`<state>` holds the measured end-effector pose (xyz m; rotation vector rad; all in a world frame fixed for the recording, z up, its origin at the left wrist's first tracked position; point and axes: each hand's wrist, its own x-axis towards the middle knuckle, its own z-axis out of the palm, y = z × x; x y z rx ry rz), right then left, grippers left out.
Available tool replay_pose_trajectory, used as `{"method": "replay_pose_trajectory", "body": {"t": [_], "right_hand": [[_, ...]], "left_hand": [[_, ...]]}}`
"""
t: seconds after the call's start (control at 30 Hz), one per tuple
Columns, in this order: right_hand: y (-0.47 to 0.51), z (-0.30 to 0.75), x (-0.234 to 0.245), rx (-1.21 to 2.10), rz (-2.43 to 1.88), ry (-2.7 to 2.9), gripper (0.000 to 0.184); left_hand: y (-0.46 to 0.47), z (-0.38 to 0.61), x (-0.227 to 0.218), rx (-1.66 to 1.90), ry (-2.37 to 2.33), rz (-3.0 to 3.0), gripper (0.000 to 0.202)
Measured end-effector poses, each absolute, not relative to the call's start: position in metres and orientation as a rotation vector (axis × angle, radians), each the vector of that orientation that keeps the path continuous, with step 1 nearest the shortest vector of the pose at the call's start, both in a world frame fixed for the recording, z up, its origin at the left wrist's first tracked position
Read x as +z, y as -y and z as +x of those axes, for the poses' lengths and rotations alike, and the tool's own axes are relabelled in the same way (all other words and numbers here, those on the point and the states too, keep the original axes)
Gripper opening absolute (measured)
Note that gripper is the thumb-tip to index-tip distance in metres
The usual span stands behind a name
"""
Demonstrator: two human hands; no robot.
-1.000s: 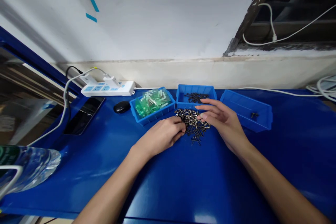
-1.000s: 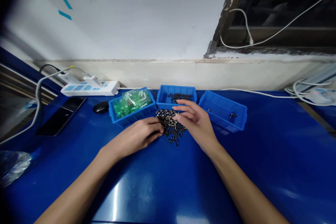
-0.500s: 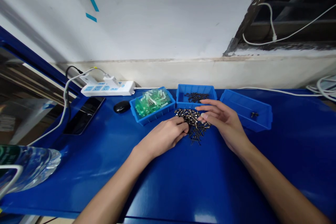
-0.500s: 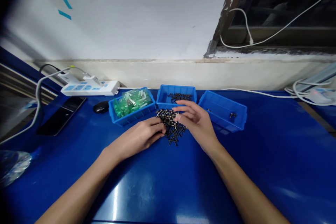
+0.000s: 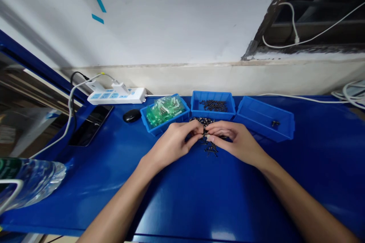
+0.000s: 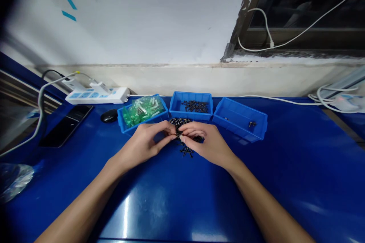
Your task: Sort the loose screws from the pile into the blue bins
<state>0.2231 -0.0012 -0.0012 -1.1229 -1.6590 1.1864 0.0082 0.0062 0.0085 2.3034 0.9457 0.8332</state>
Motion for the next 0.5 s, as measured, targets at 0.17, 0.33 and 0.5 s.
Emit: {"method": "replay_pose_trajectory", "body": {"t": [0.17, 0.33, 0.5], "right_hand": [[0.000, 0.222, -0.003, 1.330, -1.144, 1.608, 0.015], [-0.006, 0.227, -0.014, 1.160, -1.052, 1.322, 0.040], [-0.011, 0.231, -0.023, 1.105, -1.006, 1.337, 0.059]], "left_hand": [[-0.005, 0.010, 0.009, 0.736, -0.966, 2.292, 0.009], [-0.008, 0.009, 0.005, 0.448, -0.976, 2.443, 0.023], [-0.010, 0.009, -0.005, 0.367, -0.910, 2.477, 0.007]]}}
